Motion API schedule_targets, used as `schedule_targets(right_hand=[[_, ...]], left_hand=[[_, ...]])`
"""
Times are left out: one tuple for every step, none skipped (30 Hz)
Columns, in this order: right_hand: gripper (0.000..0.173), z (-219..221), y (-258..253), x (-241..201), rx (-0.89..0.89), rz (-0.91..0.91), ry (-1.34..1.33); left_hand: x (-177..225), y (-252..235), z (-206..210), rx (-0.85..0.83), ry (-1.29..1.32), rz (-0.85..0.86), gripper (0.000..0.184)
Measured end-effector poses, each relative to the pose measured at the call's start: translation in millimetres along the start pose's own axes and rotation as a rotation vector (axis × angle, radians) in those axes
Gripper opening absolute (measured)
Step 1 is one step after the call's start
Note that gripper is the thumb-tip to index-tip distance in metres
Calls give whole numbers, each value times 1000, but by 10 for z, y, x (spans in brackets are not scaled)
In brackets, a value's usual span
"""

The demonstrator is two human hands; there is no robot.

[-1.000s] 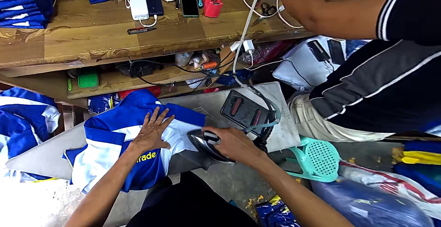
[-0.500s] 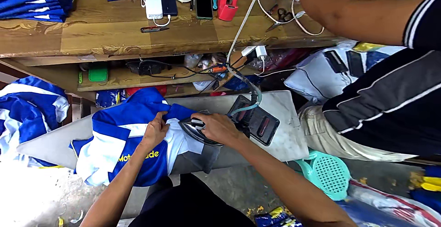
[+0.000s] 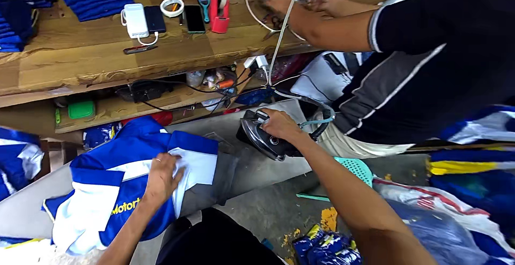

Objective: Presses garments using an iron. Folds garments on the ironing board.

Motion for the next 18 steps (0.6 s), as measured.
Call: schedule_targets(right_hand=[[49, -26, -64, 118, 23, -4, -26], [48, -39, -115, 204, 37, -12, -45], [47, -30, -171, 264, 42, -16, -49], [46, -14, -222, 293, 39, -13, -42], [45, 10, -256, 299, 36, -5, -34], [45, 39, -269, 283, 23, 14, -29], [45, 78, -278, 273, 14, 28, -30], [46, 106, -276, 267, 2, 46, -35], [47, 113, -272, 260, -9, 57, -38], [49, 113, -275, 252, -19, 61, -35], [52, 114, -270, 243, -35, 65, -34], [58, 116, -261, 235, -48, 65, -37], [65, 106, -258, 240, -53, 59, -54], [74, 89, -250, 257, -42, 44, -83], [83, 73, -234, 276, -4, 20, -120], [90, 56, -208, 289, 68, -22, -163], [91, 33, -169, 285, 173, -93, -209], [87, 14, -113, 266, 317, -191, -246]], left_hand=[[195, 24, 70, -72, -12, 120, 36], [382, 62, 164, -138, -20, 239, 35], [536, 100, 267, -201, -24, 334, 36], [645, 133, 374, -251, -45, 395, 37], [703, 166, 478, -276, -74, 431, 39], [721, 191, 567, -275, -109, 450, 36], [723, 201, 631, -254, -142, 465, 31], [726, 191, 670, -226, -169, 476, 26], [733, 169, 688, -198, -193, 487, 23], [742, 156, 705, -178, -211, 499, 21], [757, 162, 714, -167, -226, 514, 20], [772, 169, 723, -159, -235, 531, 18], [793, 157, 729, -151, -236, 544, 16], [829, 128, 719, -139, -217, 544, 15], [882, 85, 681, -116, -161, 520, 15], [953, 22, 594, -71, -67, 478, 17], [1030, -62, 460, -9, 55, 428, 20], [1097, -161, 283, 50, 200, 366, 22]])
Point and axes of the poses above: each hand's wrist, its own y-axis away from the middle knuckle, its own z-axis out of the palm, x = y × z, the point moved 4 cm from there along -y, towards the middle knuckle, and after that the axes turned 13 degrees about z, right-handed, at the moved point
